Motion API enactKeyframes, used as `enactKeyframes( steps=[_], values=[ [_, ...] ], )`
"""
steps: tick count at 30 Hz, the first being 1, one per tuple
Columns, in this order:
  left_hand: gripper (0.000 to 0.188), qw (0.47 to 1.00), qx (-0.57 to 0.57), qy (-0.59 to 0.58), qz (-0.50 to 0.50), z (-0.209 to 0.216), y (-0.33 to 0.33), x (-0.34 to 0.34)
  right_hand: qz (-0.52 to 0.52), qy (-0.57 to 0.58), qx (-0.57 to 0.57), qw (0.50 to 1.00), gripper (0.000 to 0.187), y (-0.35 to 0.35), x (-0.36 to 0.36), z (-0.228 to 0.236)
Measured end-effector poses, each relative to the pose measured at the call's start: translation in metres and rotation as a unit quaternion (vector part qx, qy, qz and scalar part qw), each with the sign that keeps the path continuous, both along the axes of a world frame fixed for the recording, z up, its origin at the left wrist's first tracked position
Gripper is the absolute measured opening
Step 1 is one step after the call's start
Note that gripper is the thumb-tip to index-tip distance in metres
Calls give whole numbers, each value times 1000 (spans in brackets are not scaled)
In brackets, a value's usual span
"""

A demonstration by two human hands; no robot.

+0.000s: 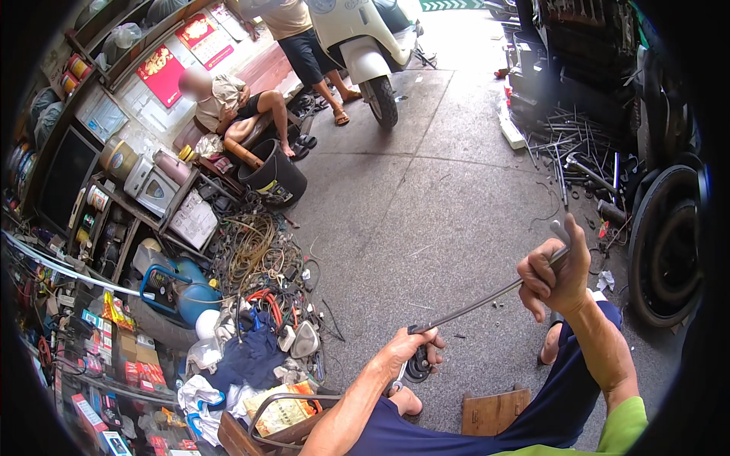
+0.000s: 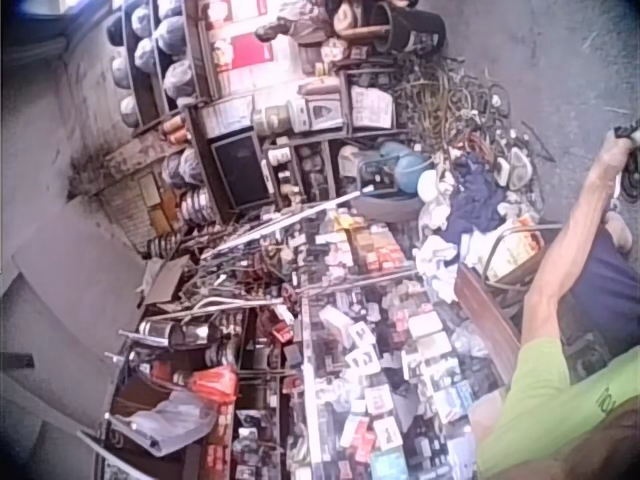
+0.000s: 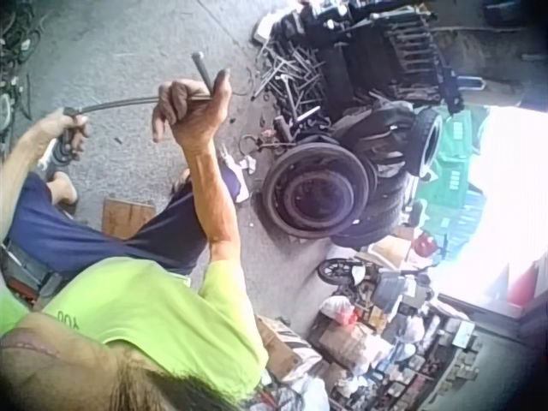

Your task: The person sits on the floor and repeatedly joins two metal rods together, then separates them. They handle the rods with both hands, aligning the ends and twisting them to connect or disconnect the pieces.

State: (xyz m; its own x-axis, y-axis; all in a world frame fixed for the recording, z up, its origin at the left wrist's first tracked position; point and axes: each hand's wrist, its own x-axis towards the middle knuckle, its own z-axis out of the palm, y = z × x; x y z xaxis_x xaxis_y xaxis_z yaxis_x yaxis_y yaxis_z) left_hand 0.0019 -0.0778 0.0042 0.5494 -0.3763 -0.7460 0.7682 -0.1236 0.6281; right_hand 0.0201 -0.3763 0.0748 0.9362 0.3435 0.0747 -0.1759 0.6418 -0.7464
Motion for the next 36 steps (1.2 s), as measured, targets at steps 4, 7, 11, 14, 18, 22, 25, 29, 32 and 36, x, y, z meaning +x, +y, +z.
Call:
enactKeyframes(
  steps=[4, 7, 11, 14, 18, 22, 25, 29, 32, 36],
  values=[
    [33, 1000, -5, -5, 2, 0, 0, -1, -2, 10, 14, 1000, 83, -1, 0, -2],
    [33, 1000, -14, -11, 5, -1, 1, -1, -5, 9, 13, 1000, 83, 0, -1, 0],
    [33, 999, -32, -24, 16, -4, 3, -1, -10, -8, 17, 1000, 81, 2, 0, -1],
    [33, 999, -12, -45, 11, 1, 1, 1, -12, -20, 8, 1000, 80, 1, 0, -1],
    [34, 996, 18, -85, 19, 1, 0, 2, -36, 9, 17, 999, 79, 3, -1, 0],
    [33, 988, 58, -133, 49, -1, -4, 1, -89, 76, 70, 991, 77, 5, 1, 0],
    [30, 982, 82, -159, 60, 0, -7, 0, -100, 96, 117, 983, 77, 4, 2, -5],
    [27, 965, 82, -222, 111, -12, -4, -1, -86, 117, 121, 982, 70, -1, 6, -9],
    [27, 956, 134, -235, 112, -1, 3, 12, -43, 130, -6, 991, 66, -6, 8, -4],
    [29, 925, 174, -298, 160, -1, 30, 19, -13, 194, -163, 967, 70, -2, 7, -10]
  ],
)
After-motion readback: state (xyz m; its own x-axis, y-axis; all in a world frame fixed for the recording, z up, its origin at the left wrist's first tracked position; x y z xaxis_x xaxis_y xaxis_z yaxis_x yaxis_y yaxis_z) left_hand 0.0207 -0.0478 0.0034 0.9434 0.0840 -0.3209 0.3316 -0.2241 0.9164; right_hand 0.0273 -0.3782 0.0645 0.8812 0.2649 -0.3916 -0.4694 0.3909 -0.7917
